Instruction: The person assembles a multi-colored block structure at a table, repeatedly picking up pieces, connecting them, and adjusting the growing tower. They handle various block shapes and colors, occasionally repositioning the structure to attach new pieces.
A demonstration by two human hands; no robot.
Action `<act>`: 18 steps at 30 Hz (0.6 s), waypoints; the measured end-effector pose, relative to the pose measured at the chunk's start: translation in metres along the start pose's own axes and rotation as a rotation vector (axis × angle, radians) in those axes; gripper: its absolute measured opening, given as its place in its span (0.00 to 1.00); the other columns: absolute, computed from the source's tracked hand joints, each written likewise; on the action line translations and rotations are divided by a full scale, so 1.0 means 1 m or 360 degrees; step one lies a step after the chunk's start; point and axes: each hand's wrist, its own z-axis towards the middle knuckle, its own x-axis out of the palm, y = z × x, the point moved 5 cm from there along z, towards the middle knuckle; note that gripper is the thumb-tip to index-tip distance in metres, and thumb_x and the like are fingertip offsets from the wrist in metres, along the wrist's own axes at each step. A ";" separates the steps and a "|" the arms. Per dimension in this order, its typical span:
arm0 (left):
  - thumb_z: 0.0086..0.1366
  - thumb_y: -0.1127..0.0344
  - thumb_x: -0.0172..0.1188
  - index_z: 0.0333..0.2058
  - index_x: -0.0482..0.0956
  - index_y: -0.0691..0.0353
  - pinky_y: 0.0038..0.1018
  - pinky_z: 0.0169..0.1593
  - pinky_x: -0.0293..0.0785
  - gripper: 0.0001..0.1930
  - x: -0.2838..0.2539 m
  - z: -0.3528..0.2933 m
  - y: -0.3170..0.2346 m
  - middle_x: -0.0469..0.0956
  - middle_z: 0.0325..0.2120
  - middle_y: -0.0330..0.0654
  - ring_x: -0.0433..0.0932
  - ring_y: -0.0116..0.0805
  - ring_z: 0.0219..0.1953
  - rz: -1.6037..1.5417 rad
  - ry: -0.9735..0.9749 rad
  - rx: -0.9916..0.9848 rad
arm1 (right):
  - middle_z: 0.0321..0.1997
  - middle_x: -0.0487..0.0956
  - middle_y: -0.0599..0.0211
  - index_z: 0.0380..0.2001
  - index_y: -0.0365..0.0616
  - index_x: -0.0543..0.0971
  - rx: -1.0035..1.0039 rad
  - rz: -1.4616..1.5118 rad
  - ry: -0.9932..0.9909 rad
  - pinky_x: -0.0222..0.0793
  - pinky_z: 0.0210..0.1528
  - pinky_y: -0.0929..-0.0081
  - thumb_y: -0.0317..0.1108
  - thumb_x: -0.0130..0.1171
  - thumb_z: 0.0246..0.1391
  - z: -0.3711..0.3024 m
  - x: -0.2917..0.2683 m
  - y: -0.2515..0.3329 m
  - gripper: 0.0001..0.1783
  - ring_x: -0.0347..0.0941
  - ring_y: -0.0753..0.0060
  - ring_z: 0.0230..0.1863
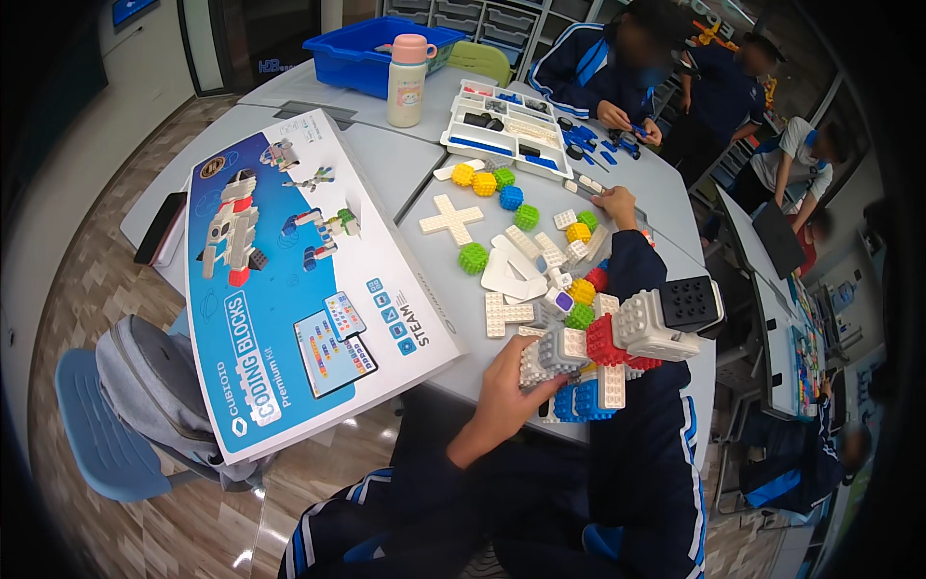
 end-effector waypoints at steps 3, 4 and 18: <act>0.57 0.67 0.72 0.50 0.71 0.66 0.35 0.46 0.76 0.26 -0.001 0.000 -0.002 0.80 0.40 0.53 0.82 0.50 0.43 0.0057 0.0000 0.0028 | 0.28 0.81 0.69 0.39 0.43 0.85 0.0144 0.0187 0.0181 0.71 0.28 0.80 0.36 0.75 0.45 -0.005 -0.005 -0.005 0.17 0.76 0.79 0.27; 0.57 0.68 0.72 0.50 0.72 0.66 0.33 0.46 0.76 0.24 -0.001 0.000 -0.003 0.80 0.40 0.51 0.82 0.43 0.43 0.0065 -0.0013 0.0036 | 0.28 0.81 0.69 0.39 0.42 0.85 0.0114 0.0261 0.0201 0.71 0.28 0.81 0.36 0.75 0.45 -0.007 -0.006 -0.005 0.17 0.76 0.79 0.27; 0.58 0.70 0.72 0.49 0.74 0.67 0.28 0.46 0.76 0.22 -0.003 -0.001 -0.003 0.83 0.39 0.45 0.82 0.31 0.43 0.0117 -0.0028 0.0069 | 0.29 0.83 0.63 0.42 0.42 0.82 0.0015 0.1287 0.0416 0.71 0.29 0.76 0.39 0.66 0.55 -0.004 0.020 0.022 0.15 0.77 0.69 0.27</act>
